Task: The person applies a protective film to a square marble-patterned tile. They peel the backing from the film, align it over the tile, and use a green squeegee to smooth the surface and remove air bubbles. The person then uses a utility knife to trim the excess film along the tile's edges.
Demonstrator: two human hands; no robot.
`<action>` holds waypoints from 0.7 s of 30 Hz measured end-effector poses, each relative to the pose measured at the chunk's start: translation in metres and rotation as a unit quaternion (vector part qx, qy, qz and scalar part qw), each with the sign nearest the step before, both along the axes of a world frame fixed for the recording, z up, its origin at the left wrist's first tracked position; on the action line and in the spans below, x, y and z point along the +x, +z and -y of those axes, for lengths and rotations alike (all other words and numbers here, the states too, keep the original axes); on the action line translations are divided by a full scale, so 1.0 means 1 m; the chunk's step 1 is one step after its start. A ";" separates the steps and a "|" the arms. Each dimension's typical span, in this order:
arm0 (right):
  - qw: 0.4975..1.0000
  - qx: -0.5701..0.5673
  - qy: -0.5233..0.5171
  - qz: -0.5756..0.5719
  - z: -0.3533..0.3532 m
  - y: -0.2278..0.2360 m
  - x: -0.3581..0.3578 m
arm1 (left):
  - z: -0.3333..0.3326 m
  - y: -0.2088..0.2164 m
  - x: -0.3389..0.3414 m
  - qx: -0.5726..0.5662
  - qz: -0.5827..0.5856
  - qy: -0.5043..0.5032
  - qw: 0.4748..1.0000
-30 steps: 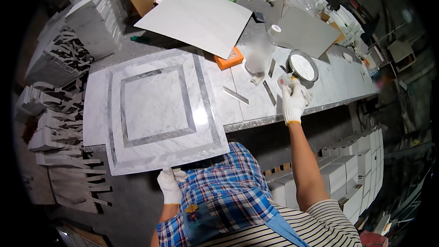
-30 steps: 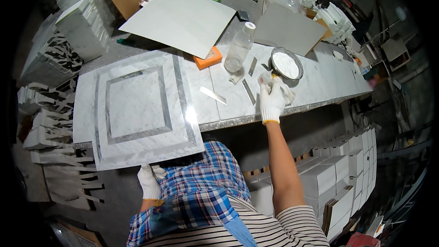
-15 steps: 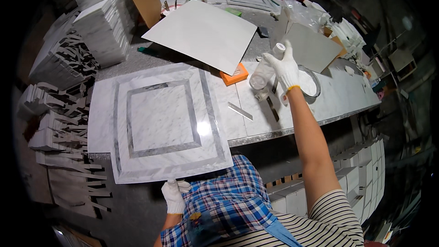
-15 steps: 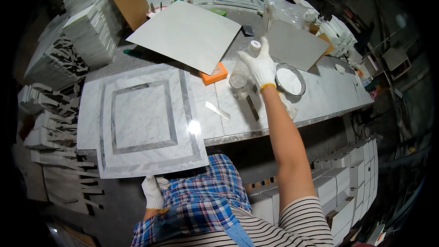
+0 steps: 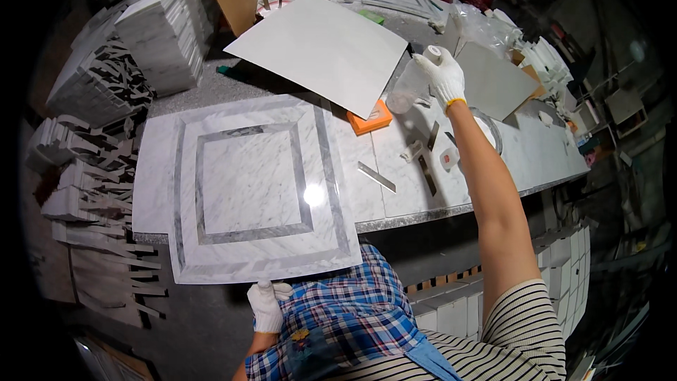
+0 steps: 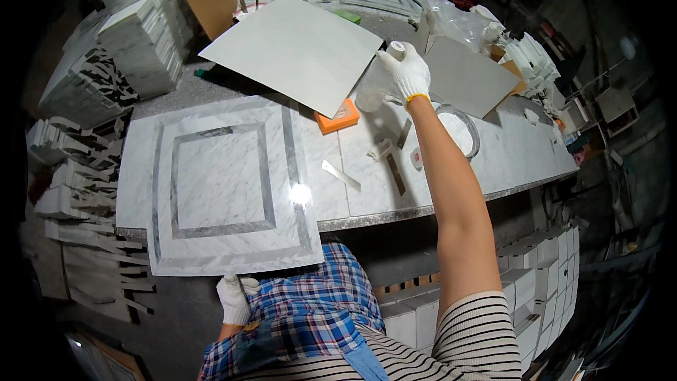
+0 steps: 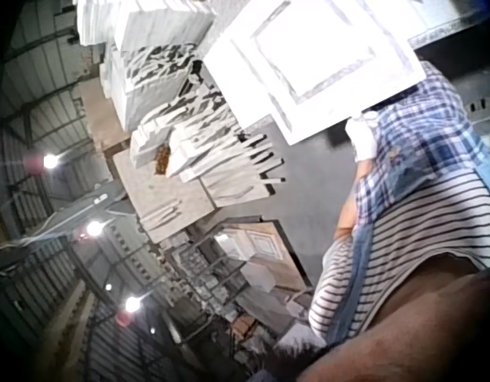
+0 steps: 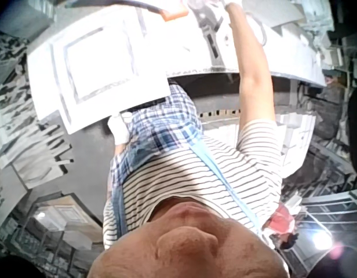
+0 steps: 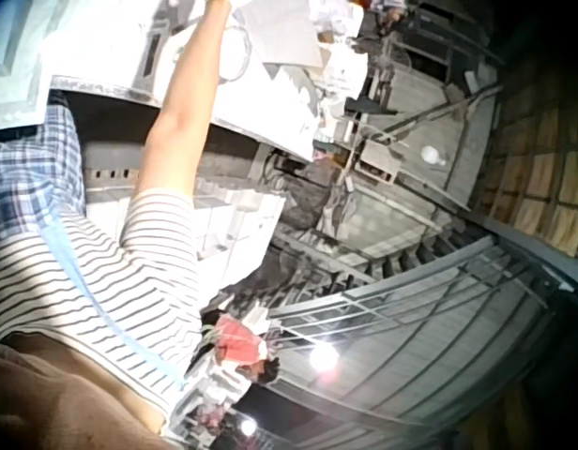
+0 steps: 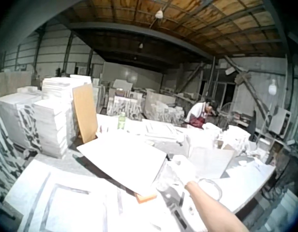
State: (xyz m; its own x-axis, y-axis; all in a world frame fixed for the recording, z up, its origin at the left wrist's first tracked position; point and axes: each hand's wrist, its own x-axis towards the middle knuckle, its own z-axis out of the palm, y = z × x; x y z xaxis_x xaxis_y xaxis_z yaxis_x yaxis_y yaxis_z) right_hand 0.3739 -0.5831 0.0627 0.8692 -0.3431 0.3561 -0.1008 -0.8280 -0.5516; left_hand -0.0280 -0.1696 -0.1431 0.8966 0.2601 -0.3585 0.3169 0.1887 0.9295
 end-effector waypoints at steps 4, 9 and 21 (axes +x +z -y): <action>0.999 -0.011 0.039 0.010 0.004 0.001 0.008 | -0.002 -0.007 -0.003 0.008 0.023 -0.013 1.000; 0.938 0.335 0.022 0.085 0.023 -0.005 0.001 | -0.003 0.003 -0.002 0.007 0.006 -0.022 1.000; 0.933 -0.261 0.031 -0.244 0.071 -0.119 0.033 | 0.006 0.027 0.003 0.054 -0.048 -0.016 0.997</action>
State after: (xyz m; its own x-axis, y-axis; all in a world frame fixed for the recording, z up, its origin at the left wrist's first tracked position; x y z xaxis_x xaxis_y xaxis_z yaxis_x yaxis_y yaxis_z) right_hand 0.4065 -0.6544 -0.0566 0.9841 -0.1766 0.0166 -0.1770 -0.9838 0.0283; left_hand -0.0250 -0.1751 -0.1157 0.8683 0.2734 -0.4139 0.4088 0.0781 0.9093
